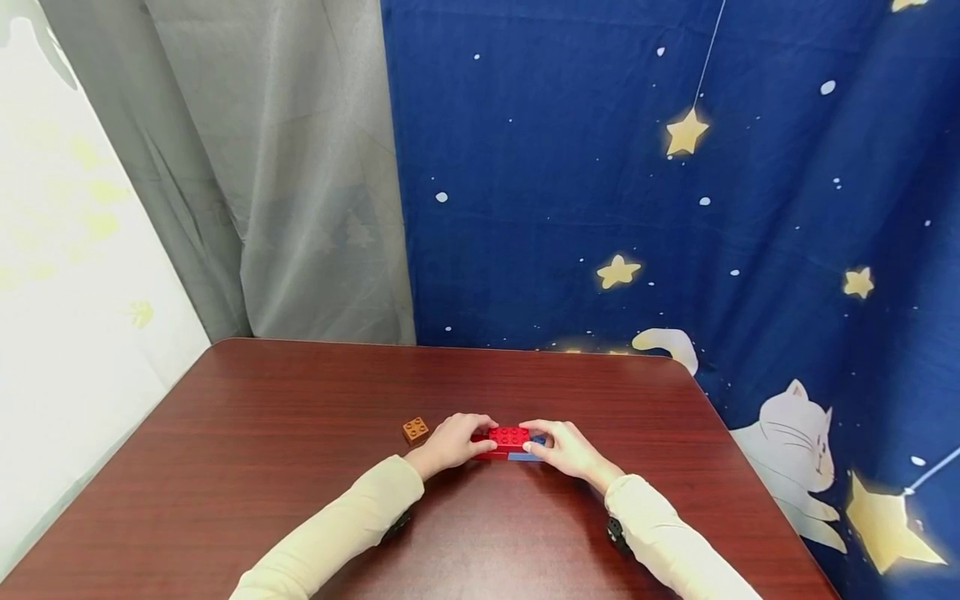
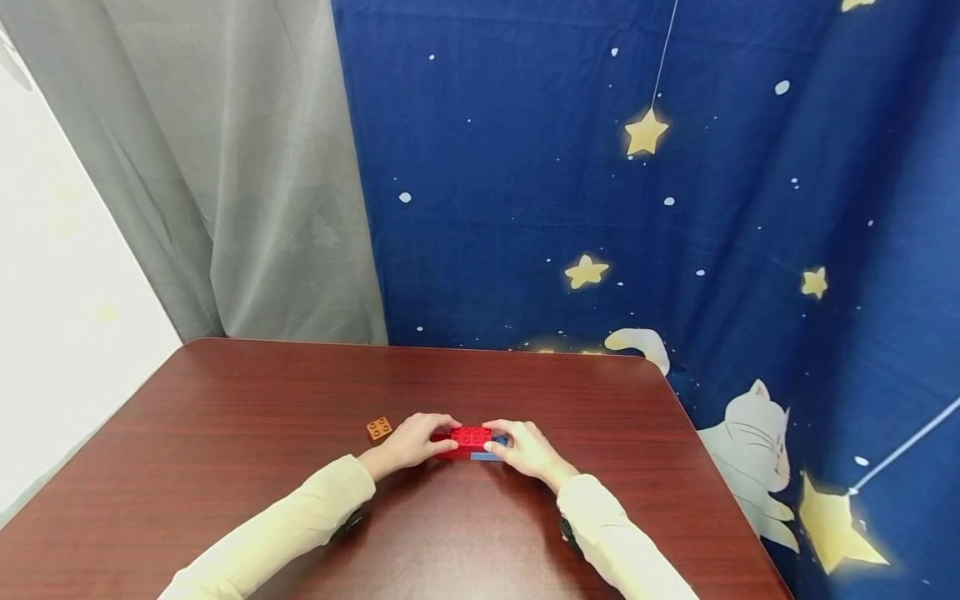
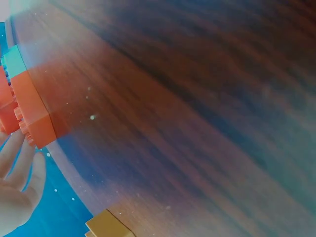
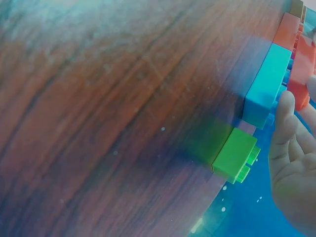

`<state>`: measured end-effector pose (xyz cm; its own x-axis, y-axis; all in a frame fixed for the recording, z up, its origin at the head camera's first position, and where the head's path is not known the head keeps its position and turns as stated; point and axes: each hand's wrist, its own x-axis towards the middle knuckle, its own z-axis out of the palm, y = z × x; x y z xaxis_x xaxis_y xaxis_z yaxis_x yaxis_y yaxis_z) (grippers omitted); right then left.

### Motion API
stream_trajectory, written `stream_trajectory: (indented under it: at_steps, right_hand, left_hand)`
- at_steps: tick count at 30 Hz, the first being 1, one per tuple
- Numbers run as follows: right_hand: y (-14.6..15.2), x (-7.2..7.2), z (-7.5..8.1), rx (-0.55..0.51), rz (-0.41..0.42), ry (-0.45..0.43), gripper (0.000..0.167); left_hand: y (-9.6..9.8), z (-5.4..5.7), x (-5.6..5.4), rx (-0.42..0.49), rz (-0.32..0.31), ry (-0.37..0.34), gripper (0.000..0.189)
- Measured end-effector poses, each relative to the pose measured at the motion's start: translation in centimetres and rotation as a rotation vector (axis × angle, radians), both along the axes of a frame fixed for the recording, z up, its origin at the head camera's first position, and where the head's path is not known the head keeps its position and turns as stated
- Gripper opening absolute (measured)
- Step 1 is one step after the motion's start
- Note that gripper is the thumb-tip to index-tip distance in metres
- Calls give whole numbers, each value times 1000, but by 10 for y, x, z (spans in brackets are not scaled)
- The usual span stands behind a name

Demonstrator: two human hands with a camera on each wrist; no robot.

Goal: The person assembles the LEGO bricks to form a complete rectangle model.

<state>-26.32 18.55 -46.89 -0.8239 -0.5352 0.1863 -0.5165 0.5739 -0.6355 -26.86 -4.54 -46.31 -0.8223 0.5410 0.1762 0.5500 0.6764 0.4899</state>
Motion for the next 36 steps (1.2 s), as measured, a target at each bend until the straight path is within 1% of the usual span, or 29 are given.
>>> stream_trajectory:
  at_steps: [2, 7, 9, 11, 14, 16, 19, 23, 25, 28, 30, 36]
  right_hand:
    - [0, 0, 0, -3, 6, 2, 36]
    - [2, -2, -1, -9, 36, 51, 34]
    - [2, -3, 0, -11, 41, 50, 33]
    - [1, -4, 2, -10, 37, 27, 32]
    - [-1, -6, 8, 13, 38, 9, 29]
    - [-3, -7, 14, 47, 35, 2, 26]
    - [-8, -8, 25, 161, 3, 19, 24]
    - [-17, -8, 39, 333, -43, 51, 23]
    - [-21, -8, 44, 398, -59, 53, 23]
    - [-25, -8, 49, 446, -74, 24, 23]
    - [-26, -9, 50, 464, -81, 11, 22]
    - [-25, -10, 48, 423, -70, -25, 22]
  left_hand:
    - [0, 0, 1, -8, 1, 3, 33]
    - [2, 3, 1, -36, 5, 16, 32]
    - [3, 4, 0, -44, 0, 24, 30]
    - [3, 5, -2, -50, -6, 29, 28]
    - [4, 4, -5, -30, -17, 16, 28]
    - [4, 4, -6, -6, -20, -5, 28]
    - [4, 5, -8, 23, -24, -31, 27]
    - [4, 7, -7, 12, -17, -49, 24]
    - [4, 7, -7, 6, -11, -56, 24]
    - [4, 6, -6, 6, -7, -56, 24]
    - [4, 6, -5, 10, -4, -57, 24]
    - [4, 5, -3, 39, -7, -51, 23]
